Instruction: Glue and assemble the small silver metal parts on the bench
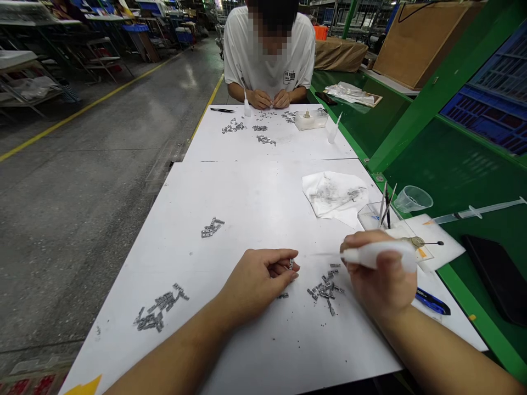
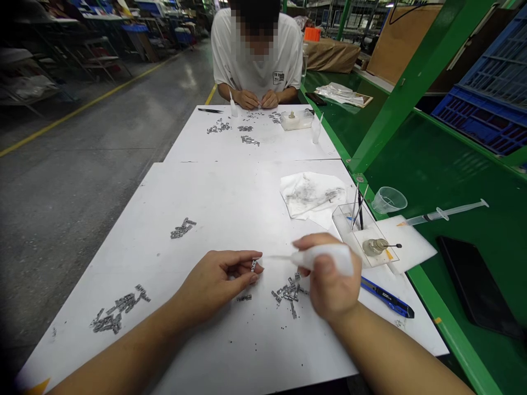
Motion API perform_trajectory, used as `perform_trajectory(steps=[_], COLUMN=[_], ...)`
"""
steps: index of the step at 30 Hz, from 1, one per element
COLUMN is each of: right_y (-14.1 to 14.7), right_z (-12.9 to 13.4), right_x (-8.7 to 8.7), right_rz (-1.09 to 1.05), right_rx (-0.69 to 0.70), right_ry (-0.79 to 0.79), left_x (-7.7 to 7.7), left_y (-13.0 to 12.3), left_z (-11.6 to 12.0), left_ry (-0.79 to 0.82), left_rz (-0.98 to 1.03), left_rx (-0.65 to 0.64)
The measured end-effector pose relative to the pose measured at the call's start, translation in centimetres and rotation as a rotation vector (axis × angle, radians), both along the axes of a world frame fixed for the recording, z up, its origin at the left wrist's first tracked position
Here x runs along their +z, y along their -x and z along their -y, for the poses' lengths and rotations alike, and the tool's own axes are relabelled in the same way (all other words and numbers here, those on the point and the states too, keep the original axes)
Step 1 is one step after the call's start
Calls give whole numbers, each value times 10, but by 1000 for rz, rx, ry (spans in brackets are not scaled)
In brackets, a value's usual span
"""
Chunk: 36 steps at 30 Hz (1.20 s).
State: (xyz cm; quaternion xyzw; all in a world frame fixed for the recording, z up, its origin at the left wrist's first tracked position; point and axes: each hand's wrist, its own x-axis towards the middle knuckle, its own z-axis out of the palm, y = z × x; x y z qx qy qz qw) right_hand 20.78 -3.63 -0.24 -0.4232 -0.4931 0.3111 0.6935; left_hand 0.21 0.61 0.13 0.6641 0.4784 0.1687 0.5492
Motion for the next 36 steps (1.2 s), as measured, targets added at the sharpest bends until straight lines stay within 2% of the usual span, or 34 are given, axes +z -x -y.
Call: perform_trajectory(steps=[4,6,8,11,16,18,21,26,29,32,34,36], right_y=[-5,-7,-8,-8,-7,-6,-4,-3,-6,-13,-19,-22], right_z=[-18,-27,-33,-37,-39,-40,-41,-43,-37,-28,-23,-20], right_x=[9,10,6,-2,-11,-11,-11,-13,-11,-1,10,20], right_rz=[-428,-546,-563,-365,345,526,613,682,590,489,607,847], right_rx=[92,128,130,81,-17,-20,-1,-12,-102,-199,-102,67], right_ry=[258,362,423,481,478,517,555,533,406,243,304,447], left_x=[-1,-3,-5,-11,-15,-15,-14,-13,-13,-11,-10,-9], left_y=[-1,-1,-2,-1,0,1,1,1,2,3,4,4], left_z=[0,0,1,3,6,6,6,4,2,-1,-2,-4], left_ry=[-11,-45,-117,-267,-443,-460,-455,-420,-399,-354,-320,-286], left_rz=[-1,-18,-38,-54,-51,-49,-61,-69,-65,-59,-61,-62], left_rx=[12,13,4,-13,-46,-51,-43,-14,-12,-9,2,16])
